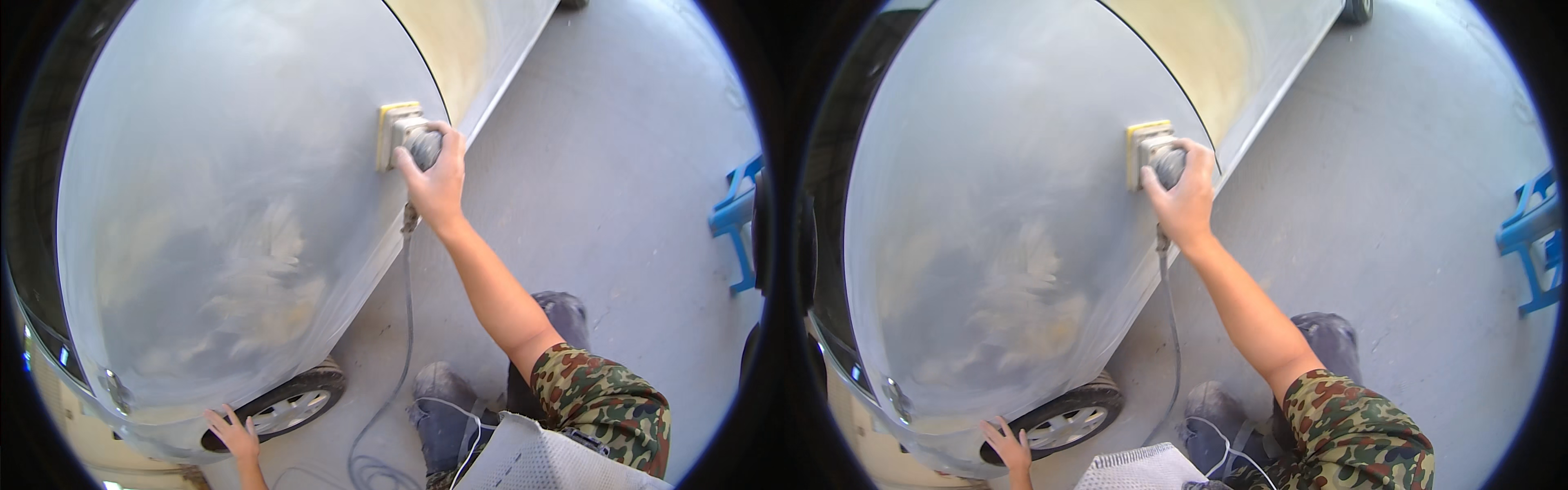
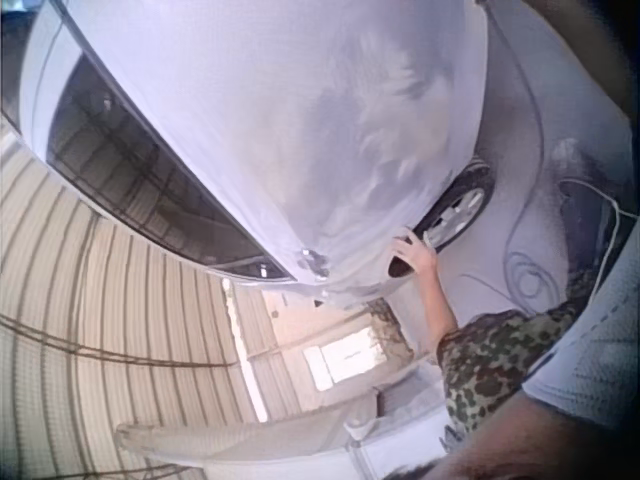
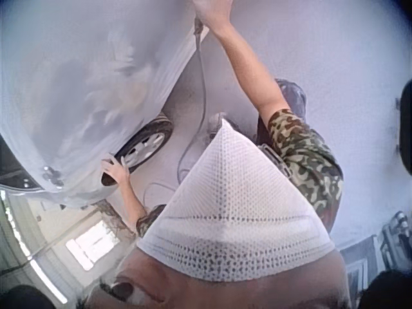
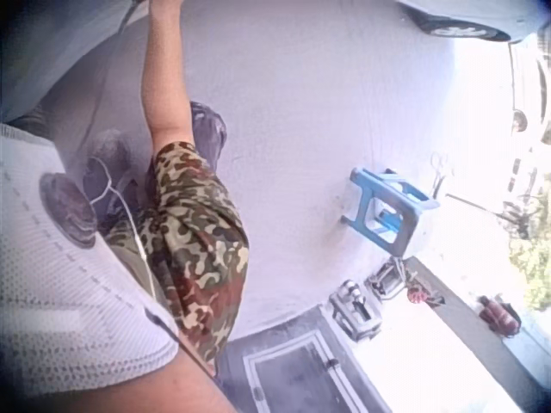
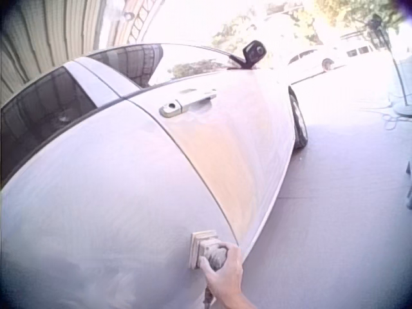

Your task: The person uses a pneumatic sander to smooth the surface of a white car door. They move the sander across the door panel, around the handle, and along the edges, while occasionally touching the surface with the left hand to check progress.

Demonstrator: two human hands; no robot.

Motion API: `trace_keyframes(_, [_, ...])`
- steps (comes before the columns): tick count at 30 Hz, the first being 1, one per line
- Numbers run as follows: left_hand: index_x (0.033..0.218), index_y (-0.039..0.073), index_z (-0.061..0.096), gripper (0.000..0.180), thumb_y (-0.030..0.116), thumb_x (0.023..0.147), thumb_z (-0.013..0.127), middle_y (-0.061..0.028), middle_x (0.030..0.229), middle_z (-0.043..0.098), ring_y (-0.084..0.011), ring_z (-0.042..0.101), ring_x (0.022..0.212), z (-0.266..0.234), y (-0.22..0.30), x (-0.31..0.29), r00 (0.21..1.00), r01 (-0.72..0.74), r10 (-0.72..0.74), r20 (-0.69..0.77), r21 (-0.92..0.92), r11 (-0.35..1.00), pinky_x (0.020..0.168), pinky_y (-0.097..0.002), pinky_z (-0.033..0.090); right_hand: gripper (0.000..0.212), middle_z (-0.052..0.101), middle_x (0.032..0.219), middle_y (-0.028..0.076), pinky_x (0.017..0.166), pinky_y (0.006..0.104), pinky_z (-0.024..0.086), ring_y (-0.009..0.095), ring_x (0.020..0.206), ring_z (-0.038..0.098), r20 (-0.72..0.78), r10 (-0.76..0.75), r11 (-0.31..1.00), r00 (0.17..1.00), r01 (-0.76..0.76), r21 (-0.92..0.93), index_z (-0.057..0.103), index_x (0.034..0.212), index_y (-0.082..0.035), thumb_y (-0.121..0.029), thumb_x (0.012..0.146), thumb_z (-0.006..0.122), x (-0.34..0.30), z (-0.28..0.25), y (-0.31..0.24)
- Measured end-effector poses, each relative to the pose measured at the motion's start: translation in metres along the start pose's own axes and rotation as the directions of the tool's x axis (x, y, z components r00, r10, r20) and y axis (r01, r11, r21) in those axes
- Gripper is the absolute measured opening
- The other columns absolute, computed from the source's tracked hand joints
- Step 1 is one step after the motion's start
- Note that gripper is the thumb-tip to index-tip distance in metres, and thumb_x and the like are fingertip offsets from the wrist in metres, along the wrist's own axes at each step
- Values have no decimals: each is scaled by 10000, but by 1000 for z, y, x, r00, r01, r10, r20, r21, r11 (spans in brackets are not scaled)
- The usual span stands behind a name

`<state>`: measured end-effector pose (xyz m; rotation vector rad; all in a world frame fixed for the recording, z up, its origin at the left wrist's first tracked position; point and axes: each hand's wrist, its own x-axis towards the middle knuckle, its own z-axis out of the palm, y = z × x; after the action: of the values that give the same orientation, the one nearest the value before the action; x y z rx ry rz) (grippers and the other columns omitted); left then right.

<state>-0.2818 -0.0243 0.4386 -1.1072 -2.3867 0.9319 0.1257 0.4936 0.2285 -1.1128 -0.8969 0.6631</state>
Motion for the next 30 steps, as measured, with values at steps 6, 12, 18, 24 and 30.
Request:
trace_keyframes(6, [1580, 2, 371, 858, 282, 878, 778, -397, 1664, 122, -536, 112, 1562, 132, -97, -21, 1000, 0, -2, -26, -56, 998, 1273, -629, 102, 558, 537, 1251, 202, 959, 461, 504, 379, 1109, 605, 94, -137, 987, 986, 144, -72, 540, 1286, -27, -210, 835, 812, -92, 39, -31])
trace_keyframes(12, [1555, 30, 421, 807, 290, 877, 775, -367, 1680, 133, -502, 94, 1582, 142, -196, -34, 998, -33, 28, -56, -81, 996, 1264, -652, 99, 596, 577, 1231, 221, 930, 476, 526, 413, 1055, 647, 174, -296, 937, 939, 321, -136, 538, 1311, -40, -288, 833, 792, -86, 102, -161])
trace_keyframes(18, [1543, 45, 454, 767, 304, 888, 757, -348, 1685, 160, -497, 117, 1580, 155, -290, -38, 988, -67, 51, -144, -108, 992, 1257, -673, 95, 631, 587, 1224, 239, 928, 467, 528, 375, 1043, 649, 309, -318, 903, 896, 386, -189, 533, 1359, -27, -269, 816, 743, -110, 154, -318])
trace_keyframes(24, [1579, 36, 412, 780, 321, 920, 718, -326, 1694, 164, -475, 146, 1580, 142, -272, -26, 967, -14, -24, -254, -146, 989, 1262, -648, 109, 538, 572, 1230, 223, 801, 487, 594, 437, 933, 682, 558, -537, 766, 633, 643, 8, 562, 1281, -116, -209, 801, 786, -188, 183, -393])
trace_keyframes(30, [1666, 23, 202, 774, 301, 1049, 579, -249, 1738, 94, -417, 117, 1605, 140, -289, -1, 868, 134, -215, -448, -206, 969, 1272, -570, 163, 566, 560, 1218, 264, 829, 523, 579, 454, 956, 681, 427, -532, 786, 732, 614, -73, 523, 1241, -87, -278, 781, 791, -121, 178, -365])
